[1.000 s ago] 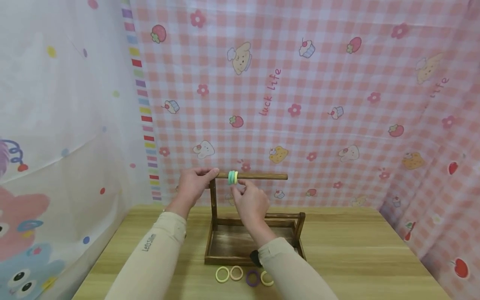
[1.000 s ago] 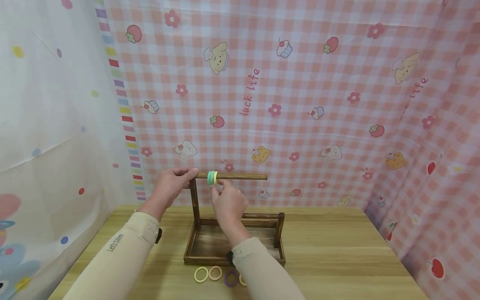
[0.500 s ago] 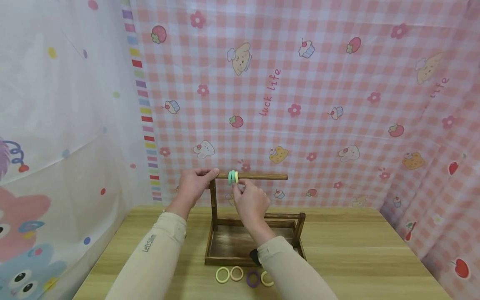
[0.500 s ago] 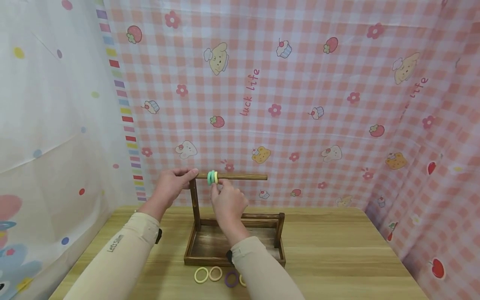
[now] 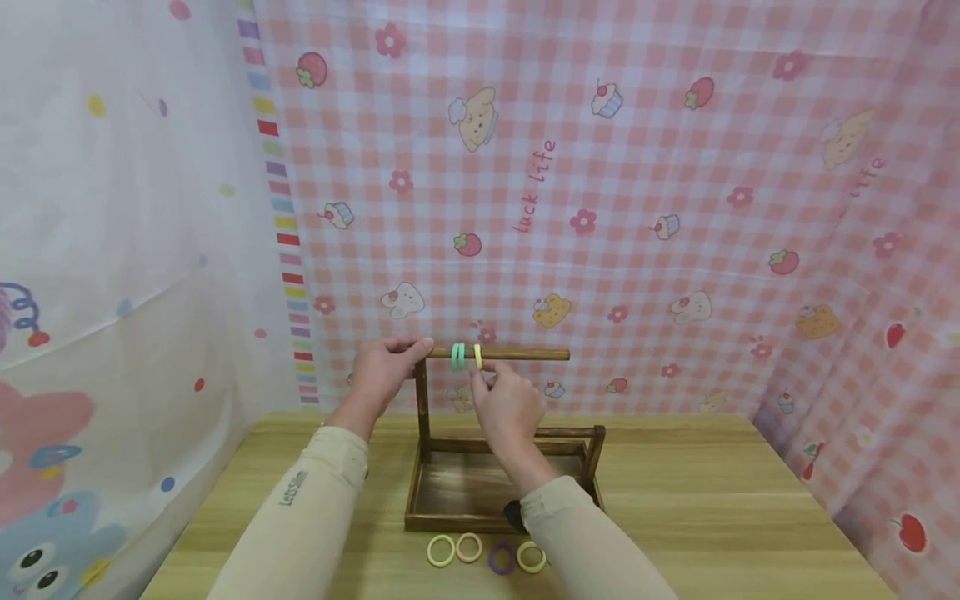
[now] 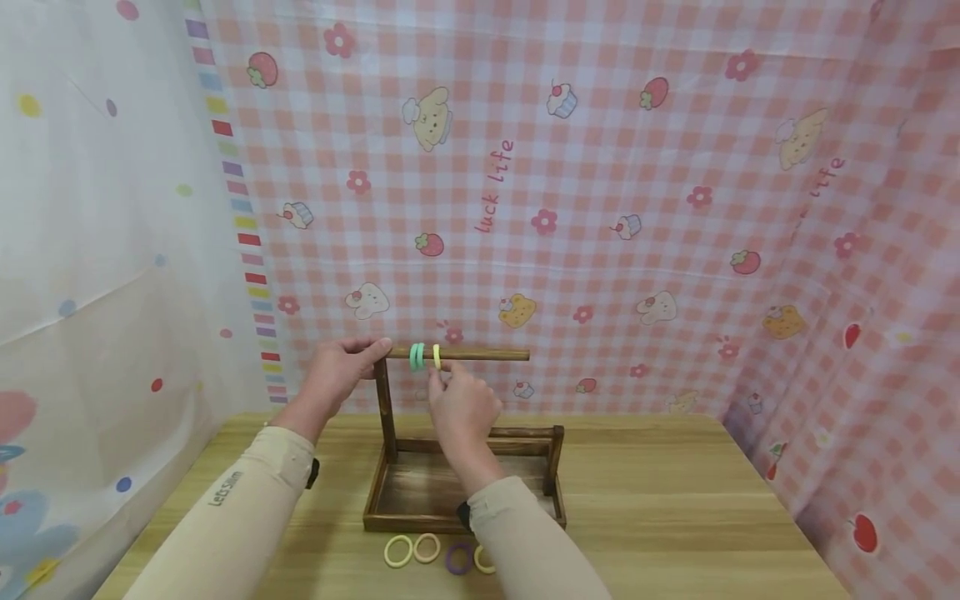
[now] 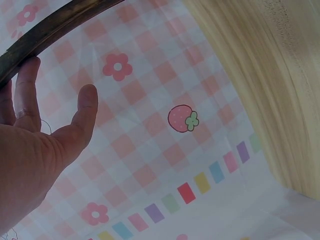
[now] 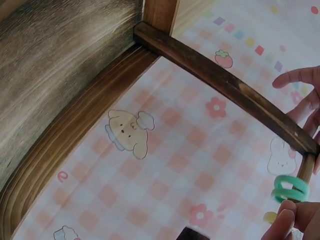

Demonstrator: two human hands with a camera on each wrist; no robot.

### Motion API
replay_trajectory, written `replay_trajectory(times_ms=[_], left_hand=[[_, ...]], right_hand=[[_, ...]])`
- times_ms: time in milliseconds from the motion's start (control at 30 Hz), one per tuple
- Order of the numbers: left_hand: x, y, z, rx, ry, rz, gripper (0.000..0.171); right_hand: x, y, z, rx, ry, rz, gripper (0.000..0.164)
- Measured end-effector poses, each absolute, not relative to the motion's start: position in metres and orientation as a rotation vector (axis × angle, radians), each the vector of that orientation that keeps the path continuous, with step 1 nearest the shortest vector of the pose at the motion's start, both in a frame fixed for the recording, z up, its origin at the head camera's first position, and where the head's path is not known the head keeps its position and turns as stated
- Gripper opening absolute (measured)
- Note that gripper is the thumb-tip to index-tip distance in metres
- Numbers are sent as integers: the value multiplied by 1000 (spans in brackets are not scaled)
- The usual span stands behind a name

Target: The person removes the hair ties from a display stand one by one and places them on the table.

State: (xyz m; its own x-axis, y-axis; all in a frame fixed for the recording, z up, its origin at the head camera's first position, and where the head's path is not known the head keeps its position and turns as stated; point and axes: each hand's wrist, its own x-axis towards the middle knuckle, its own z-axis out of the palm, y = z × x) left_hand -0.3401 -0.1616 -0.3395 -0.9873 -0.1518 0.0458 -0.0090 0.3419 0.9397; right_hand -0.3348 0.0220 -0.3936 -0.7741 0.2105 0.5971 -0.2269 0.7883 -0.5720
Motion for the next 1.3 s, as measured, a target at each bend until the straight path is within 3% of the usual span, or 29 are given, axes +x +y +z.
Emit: replay_trajectory(times_ms=[1300], left_hand=[[-341,-162,-338,181,-2500,-1727,58]], right_hand=[[-342,124,-395,-178,-2295,789,27]])
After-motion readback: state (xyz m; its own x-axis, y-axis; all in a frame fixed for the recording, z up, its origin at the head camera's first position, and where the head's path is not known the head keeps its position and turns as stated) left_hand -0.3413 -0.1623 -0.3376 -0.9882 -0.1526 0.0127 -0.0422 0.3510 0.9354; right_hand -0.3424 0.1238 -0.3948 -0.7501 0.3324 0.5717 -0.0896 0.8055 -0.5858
